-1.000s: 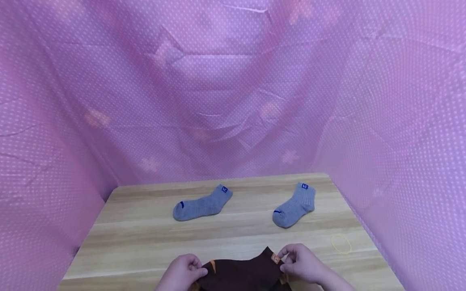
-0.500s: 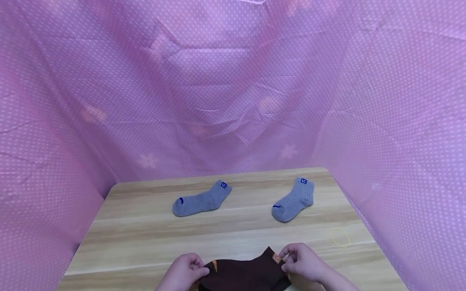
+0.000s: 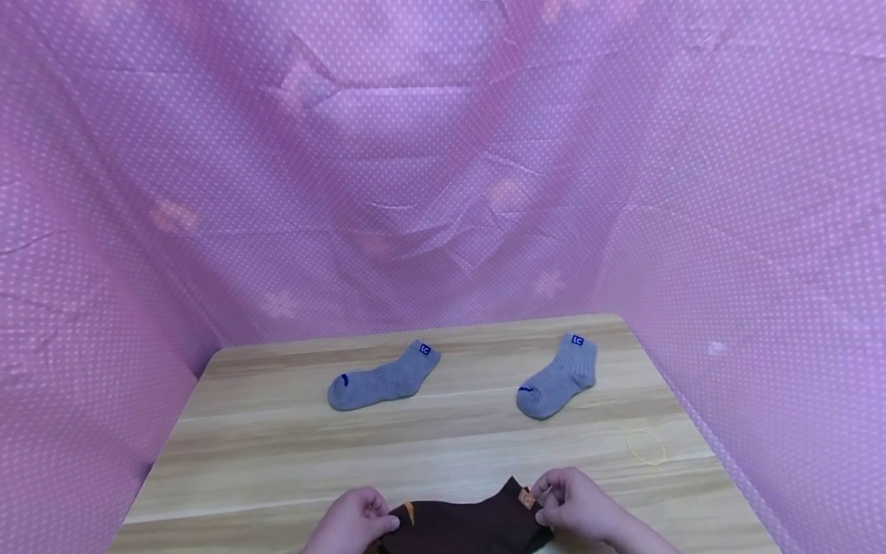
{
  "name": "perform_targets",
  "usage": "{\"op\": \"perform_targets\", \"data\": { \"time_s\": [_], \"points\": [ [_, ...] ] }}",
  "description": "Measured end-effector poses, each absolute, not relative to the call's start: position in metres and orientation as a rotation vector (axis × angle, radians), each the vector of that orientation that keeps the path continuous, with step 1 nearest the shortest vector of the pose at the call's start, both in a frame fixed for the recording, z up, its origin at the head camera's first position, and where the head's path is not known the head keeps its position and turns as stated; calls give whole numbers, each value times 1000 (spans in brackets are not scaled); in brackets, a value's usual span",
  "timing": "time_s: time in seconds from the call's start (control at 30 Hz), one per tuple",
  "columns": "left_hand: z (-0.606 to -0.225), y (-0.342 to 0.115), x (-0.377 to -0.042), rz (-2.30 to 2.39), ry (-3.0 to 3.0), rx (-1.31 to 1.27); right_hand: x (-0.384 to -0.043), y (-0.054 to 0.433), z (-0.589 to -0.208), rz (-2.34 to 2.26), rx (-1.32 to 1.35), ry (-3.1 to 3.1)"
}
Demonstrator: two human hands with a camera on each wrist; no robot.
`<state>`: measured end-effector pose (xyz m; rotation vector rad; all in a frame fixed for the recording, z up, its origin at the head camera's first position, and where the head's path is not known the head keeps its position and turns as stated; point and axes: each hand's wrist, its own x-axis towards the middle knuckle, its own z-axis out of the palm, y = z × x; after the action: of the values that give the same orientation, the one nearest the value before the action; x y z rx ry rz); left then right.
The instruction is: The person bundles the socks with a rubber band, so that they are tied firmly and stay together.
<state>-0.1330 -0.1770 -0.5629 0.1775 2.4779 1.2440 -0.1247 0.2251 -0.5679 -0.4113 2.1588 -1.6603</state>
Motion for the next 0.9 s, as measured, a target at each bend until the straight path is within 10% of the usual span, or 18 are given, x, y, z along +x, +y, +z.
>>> {"op": "perform_targets", "data": {
  "time_s": [0.9],
  "points": [
    [-567, -177, -132, 1258, 2506, 176, -120, 226, -562, -1575, -410, 2198]
  ]
}}
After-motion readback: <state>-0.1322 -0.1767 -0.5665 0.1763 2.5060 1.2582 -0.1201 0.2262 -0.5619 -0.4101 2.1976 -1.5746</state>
